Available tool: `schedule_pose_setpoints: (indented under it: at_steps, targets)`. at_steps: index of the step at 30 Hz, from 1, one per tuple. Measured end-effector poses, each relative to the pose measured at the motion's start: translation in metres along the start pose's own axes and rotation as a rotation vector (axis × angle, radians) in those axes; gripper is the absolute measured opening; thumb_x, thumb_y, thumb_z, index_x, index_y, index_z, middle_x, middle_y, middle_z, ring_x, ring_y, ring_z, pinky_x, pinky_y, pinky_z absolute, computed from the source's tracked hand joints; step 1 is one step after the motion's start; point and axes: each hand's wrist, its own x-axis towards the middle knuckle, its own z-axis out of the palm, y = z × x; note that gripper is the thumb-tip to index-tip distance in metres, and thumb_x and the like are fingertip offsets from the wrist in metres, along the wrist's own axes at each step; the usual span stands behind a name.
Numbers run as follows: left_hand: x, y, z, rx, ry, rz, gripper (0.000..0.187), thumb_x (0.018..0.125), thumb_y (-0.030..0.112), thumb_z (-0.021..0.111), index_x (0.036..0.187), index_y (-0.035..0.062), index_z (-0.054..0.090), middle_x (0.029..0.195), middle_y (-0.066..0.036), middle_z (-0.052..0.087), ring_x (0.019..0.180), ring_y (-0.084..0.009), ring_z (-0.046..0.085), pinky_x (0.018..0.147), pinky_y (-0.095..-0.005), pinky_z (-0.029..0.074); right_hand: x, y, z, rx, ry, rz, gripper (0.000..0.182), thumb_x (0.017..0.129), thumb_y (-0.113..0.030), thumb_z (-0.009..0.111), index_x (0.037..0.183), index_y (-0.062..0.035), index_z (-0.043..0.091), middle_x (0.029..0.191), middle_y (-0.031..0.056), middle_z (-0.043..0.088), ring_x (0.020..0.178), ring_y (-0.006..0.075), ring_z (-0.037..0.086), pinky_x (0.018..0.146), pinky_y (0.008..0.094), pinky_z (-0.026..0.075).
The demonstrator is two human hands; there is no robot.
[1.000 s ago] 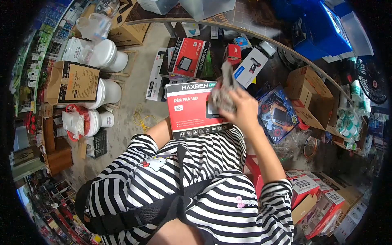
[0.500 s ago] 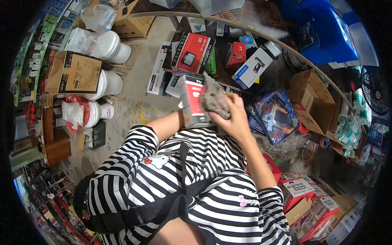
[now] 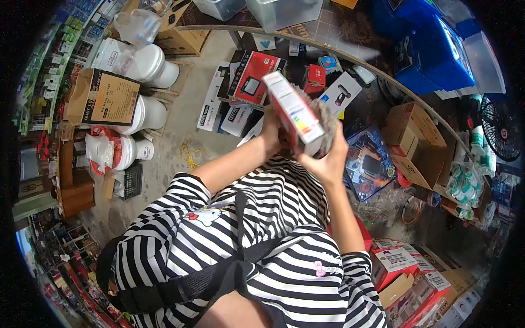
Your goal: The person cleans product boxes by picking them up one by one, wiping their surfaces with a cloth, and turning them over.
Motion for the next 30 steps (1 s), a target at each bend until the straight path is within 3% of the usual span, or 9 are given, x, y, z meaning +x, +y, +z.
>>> schedule_pose_setpoints:
  at_steps: [2,6,8,10,16,17,20,25,30]
  targets:
    - [-0.001,0.024,0.006,0.221,0.08,-0.101,0.084,0.088,0.071,0.01,0.135,0.0111,0.045,0.134,-0.012,0.05,0.119,-0.0291,0.049,0.1,-0.0542,0.034,0.014,-0.002,-0.01,0.204,0.048,0.168,0.072,0.057,-0.017,0.071,0.122,0.0035,0.047,0.106,0.0115,0.061,0.097,0.0193,0.059,0.088,0.0309,0.046]
    - [0.023,0.041,-0.018,0.609,-0.025,0.274,0.067,0.096,0.056,0.028,0.128,0.0014,0.049,0.122,-0.015,0.057,0.111,-0.0215,0.054,0.097,-0.0332,0.042,0.023,0.02,-0.034,0.532,0.072,0.439,0.058,0.074,-0.032,0.071,0.117,0.0014,0.051,0.099,0.0095,0.061,0.086,0.016,0.061,0.073,0.0278,0.051]
    - [0.013,0.061,-0.011,0.461,-0.389,0.119,0.069,0.093,0.061,0.034,0.126,0.0026,0.051,0.114,-0.012,0.061,0.106,-0.0171,0.059,0.095,-0.0312,0.045,0.023,0.035,-0.036,0.674,0.105,0.597,0.052,0.08,-0.036,0.064,0.113,0.0019,0.052,0.097,0.009,0.062,0.081,0.0152,0.062,0.071,0.0256,0.051]
    - [0.009,0.061,-0.011,0.392,-0.447,0.08,0.067,0.089,0.059,0.048,0.121,0.0004,0.052,0.1,-0.011,0.064,0.092,-0.0127,0.064,0.078,-0.0267,0.055,0.023,0.039,-0.04,0.716,0.06,0.729,0.053,0.083,-0.04,0.061,0.113,0.0023,0.055,0.1,0.0099,0.062,0.085,0.0145,0.061,0.074,0.0259,0.051]
    - [-0.001,0.031,-0.019,0.285,-0.193,0.115,0.063,0.084,0.043,0.066,0.126,0.0014,0.043,0.106,-0.008,0.06,0.089,-0.0125,0.064,0.077,-0.0275,0.055,0.028,0.066,-0.07,0.142,0.142,0.564,0.069,0.084,-0.055,0.061,0.109,0.0081,0.06,0.107,0.0152,0.063,0.097,0.0181,0.058,0.088,0.0291,0.043]
    - [0.007,0.024,-0.024,0.236,-0.169,0.138,0.058,0.086,0.043,0.064,0.123,0.0019,0.046,0.102,-0.006,0.061,0.088,-0.0106,0.063,0.076,-0.0265,0.054,0.024,0.105,-0.082,-0.035,0.301,0.463,0.063,0.087,-0.051,0.06,0.109,0.0076,0.061,0.102,0.0149,0.065,0.093,0.0179,0.058,0.086,0.0299,0.044]
    - [0.01,0.026,-0.024,0.322,-0.176,0.19,0.05,0.091,0.041,0.058,0.121,0.0029,0.049,0.098,-0.004,0.061,0.087,-0.0077,0.061,0.073,-0.0241,0.052,0.044,0.018,-0.08,-0.257,0.411,0.241,0.041,0.092,-0.032,0.058,0.117,0.0004,0.055,0.101,0.0159,0.066,0.094,0.0181,0.06,0.088,0.0323,0.044]
    - [0.018,0.011,-0.018,0.52,-0.223,0.362,0.039,0.096,0.042,0.049,0.109,0.0054,0.053,0.093,-0.001,0.058,0.082,-0.0052,0.053,0.074,-0.0226,0.045,0.066,-0.002,-0.046,-0.574,0.271,-0.062,0.036,0.08,-0.017,0.065,0.115,-0.0136,0.059,0.111,0.0148,0.056,0.093,0.0352,0.061,0.079,0.0391,0.05]
    - [0.008,0.001,-0.008,0.515,-0.106,0.366,0.051,0.097,0.049,0.042,0.118,0.0031,0.048,0.107,-0.006,0.054,0.099,-0.0115,0.047,0.09,-0.0264,0.038,0.049,0.004,-0.006,-0.587,0.07,-0.166,0.037,0.074,-0.014,0.068,0.11,-0.013,0.061,0.102,0.0144,0.056,0.09,0.0334,0.059,0.073,0.0398,0.051]
